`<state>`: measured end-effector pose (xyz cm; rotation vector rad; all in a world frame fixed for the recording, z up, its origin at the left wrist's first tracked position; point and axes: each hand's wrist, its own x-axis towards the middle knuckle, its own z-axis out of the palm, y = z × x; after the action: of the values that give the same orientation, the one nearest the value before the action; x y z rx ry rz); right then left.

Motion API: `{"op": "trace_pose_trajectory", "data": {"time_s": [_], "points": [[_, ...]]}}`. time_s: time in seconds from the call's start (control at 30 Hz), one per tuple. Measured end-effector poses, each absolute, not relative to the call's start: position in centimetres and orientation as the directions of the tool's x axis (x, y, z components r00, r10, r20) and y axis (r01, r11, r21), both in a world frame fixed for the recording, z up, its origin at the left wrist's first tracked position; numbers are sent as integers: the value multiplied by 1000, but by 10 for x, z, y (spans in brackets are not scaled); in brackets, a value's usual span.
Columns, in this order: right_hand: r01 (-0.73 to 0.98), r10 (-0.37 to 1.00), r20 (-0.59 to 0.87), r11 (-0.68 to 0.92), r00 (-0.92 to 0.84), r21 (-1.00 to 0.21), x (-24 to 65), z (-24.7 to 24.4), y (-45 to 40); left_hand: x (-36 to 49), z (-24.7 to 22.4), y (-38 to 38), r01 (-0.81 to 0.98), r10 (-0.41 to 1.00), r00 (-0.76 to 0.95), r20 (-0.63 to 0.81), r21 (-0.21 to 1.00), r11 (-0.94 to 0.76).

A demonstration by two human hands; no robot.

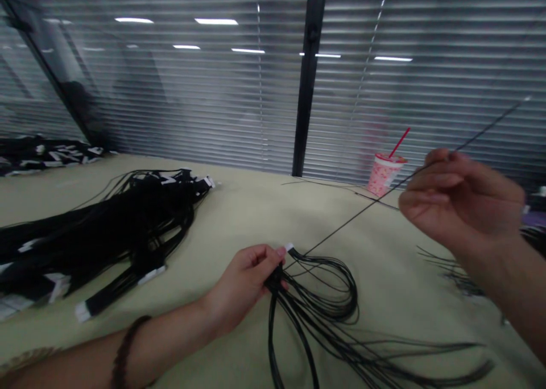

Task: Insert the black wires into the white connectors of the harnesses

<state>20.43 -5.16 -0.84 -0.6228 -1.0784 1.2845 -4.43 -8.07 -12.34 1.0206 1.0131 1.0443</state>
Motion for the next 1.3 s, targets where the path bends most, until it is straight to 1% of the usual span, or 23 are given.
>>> {"op": "trace_pose_trajectory", "data": {"time_s": [0.07,0.1,0.13,0.2,0.23,0.3,0.33,0.37,0.4,0.43,0.47,0.5,0.53,0.6,0.7,0.9,1.3], "points": [[-294,939,342,318,-30,-901,211,-1,-50,-44,-123,-81,-175,969,197,-148,967,183],[-249,933,360,344,-20,-905,215,2,-49,-44,-123,-81,-177,970,199,-142,968,179],[-236,928,371,358,-12,-903,217,4,-47,-44,-123,-81,-185,970,203,-134,968,173],[-273,929,370,352,-15,-895,220,3,-42,-44,-123,-82,-212,972,203,-116,964,159],[-290,931,362,337,-39,-896,220,-1,-39,-44,-122,-82,-220,973,202,-112,963,156],[-253,923,355,311,-150,-916,211,-15,-35,-43,-121,-83,-210,972,204,-116,965,159],[-184,911,346,309,-222,-933,203,-25,-34,-43,-121,-83,-198,972,206,-116,967,157],[-78,889,345,337,-303,-938,194,-36,-36,-43,-120,-83,-189,971,211,-111,970,152],[63,868,322,371,-379,-926,183,-49,-39,-43,-120,-84,-185,970,217,-107,971,149],[221,855,265,392,-447,-893,172,-62,-44,-43,-120,-84,-186,969,225,-106,971,149],[333,842,250,437,-478,-836,160,-74,-50,-44,-120,-84,-192,967,231,-109,969,156],[409,824,266,495,-500,-767,150,-86,-57,-44,-119,-84,-197,964,237,-119,966,167],[430,801,306,550,-515,-716,142,-96,-63,-44,-119,-84,-198,961,243,-133,963,183],[452,757,338,620,-559,-641,131,-113,-73,-45,-118,-83,-190,954,257,-157,959,209],[489,740,356,654,-570,-577,128,-128,-77,-46,-117,-81,-171,936,306,-174,957,234],[465,715,364,678,-597,-569,133,-135,-70,-48,-117,-79,-101,919,332,-211,961,257],[492,723,368,677,-585,-548,131,-134,-70,-50,-119,-77,-114,903,383,-195,960,256]]}}
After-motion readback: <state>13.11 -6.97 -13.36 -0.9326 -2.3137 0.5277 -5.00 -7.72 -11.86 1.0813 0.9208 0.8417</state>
